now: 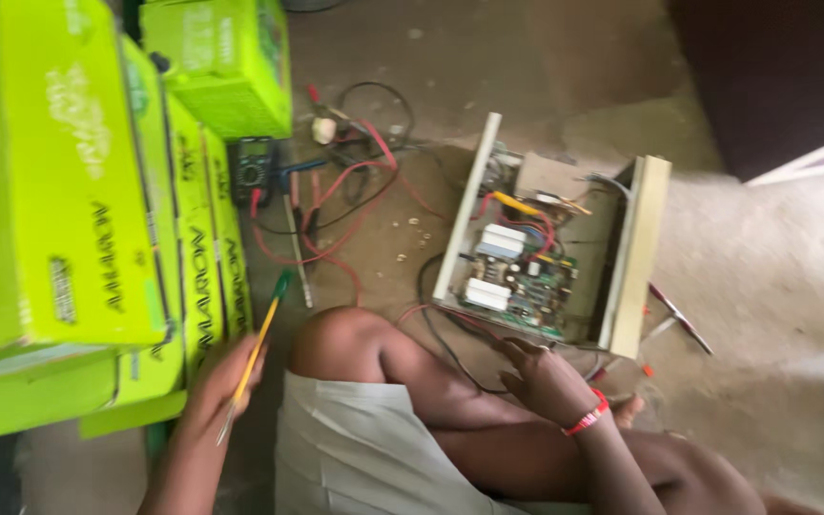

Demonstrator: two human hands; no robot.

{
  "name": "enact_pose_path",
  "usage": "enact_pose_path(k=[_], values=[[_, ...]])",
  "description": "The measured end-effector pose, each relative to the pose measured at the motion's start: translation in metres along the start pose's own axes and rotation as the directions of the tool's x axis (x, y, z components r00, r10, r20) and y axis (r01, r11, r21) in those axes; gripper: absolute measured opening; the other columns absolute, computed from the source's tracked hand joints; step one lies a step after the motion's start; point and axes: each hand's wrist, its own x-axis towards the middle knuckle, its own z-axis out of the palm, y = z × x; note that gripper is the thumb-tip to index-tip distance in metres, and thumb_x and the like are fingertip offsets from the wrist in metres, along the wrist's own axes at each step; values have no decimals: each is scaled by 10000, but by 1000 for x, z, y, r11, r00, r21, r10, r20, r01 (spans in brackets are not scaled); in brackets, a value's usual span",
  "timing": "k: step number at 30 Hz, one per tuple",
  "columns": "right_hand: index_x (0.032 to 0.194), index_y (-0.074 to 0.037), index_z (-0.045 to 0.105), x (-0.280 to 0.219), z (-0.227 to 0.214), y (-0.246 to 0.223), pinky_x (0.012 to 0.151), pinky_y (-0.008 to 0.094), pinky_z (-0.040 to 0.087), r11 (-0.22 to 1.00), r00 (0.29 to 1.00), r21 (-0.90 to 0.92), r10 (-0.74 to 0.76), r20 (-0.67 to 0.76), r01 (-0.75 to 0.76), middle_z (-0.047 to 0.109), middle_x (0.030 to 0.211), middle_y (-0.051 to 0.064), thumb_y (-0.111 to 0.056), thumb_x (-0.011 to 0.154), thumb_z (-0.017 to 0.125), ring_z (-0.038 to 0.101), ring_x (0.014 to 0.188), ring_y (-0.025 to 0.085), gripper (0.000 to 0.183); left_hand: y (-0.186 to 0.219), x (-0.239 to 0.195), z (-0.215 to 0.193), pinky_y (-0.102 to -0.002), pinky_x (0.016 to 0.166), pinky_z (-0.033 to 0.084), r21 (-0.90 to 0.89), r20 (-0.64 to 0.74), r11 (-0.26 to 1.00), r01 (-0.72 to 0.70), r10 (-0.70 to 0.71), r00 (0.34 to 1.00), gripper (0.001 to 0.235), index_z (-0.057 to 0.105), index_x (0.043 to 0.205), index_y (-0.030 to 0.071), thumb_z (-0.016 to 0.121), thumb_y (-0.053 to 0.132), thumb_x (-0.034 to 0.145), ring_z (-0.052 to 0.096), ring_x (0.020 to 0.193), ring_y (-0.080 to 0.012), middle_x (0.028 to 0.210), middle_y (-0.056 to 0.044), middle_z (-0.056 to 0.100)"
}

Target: The person sits on the floor and works on an open electronic device, using a screwdriver to tighten screws on the circuit board and adjusting wires. They also use a multimeter to test connections within the device.

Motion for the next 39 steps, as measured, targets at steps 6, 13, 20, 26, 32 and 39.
enact_pose_path(k=[6, 13, 20, 26, 32, 39], values=[[1265, -102, 624, -9, -4, -5, 811, 486, 557, 998, 994, 13, -58, -90, 60, 687, 1237, 139, -182, 868, 675, 700, 924, 398, 408, -64, -124, 32, -257, 529, 471, -93, -325, 942, -322, 277, 904, 142, 629, 1077, -6, 611, 120, 1014, 553, 623, -139, 820, -86, 608], [1218, -64, 698, -6, -3, -25, 806, 365, 615, 901, 918, 264, -263, -298, 344, 763, 1133, 139, -89, 877, 727, 760, 929, 287, 343, -11, -152, 167, -238, 730, 546, -86, 1, 605, -792, 795, 607, 250, 575, 1221, -49, 635, -2, 984, 629, 874, -81, 1049, -68, 668], [1459, -10, 424, 22, -84, -17, 978, 357, 570, 710, 872, 553, -179, -456, 435, 659, 1226, 142, -86, 1022, 653, 672, 1136, 201, 499, 92, -123, 346, -295, 736, 543, -122, 445, 183, -976, 889, 111, 260, 658, 1184, 24, 714, 40, 930, 645, 797, -163, 930, -89, 659], [1568, 15, 305, 39, -145, -45, 973, 351, 584, 595, 752, 637, 79, -654, 491, 690, 1250, 165, -122, 1060, 576, 699, 1071, 190, 592, 116, -118, 366, -318, 697, 554, -189, 536, 210, -959, 841, 78, 245, 663, 1193, 41, 692, 51, 950, 684, 760, -195, 919, -97, 685], [1404, 26, 515, 44, -146, -93, 911, 339, 582, 876, 770, 324, -80, -633, 358, 766, 1126, 142, -110, 986, 700, 743, 1064, 197, 477, 116, -86, 330, -292, 768, 607, -99, 670, 353, -930, 715, 200, 167, 717, 1122, 60, 727, 97, 959, 772, 897, -185, 1042, -90, 772], [1205, -27, 609, 38, -141, -119, 737, 321, 607, 965, 783, 109, -125, -610, 239, 791, 1027, 105, -110, 906, 765, 801, 872, 222, 347, 128, -84, 321, -324, 793, 600, -106, 702, 330, -938, 693, 164, 209, 726, 1097, 31, 771, 128, 917, 761, 899, -230, 1061, -117, 769]])
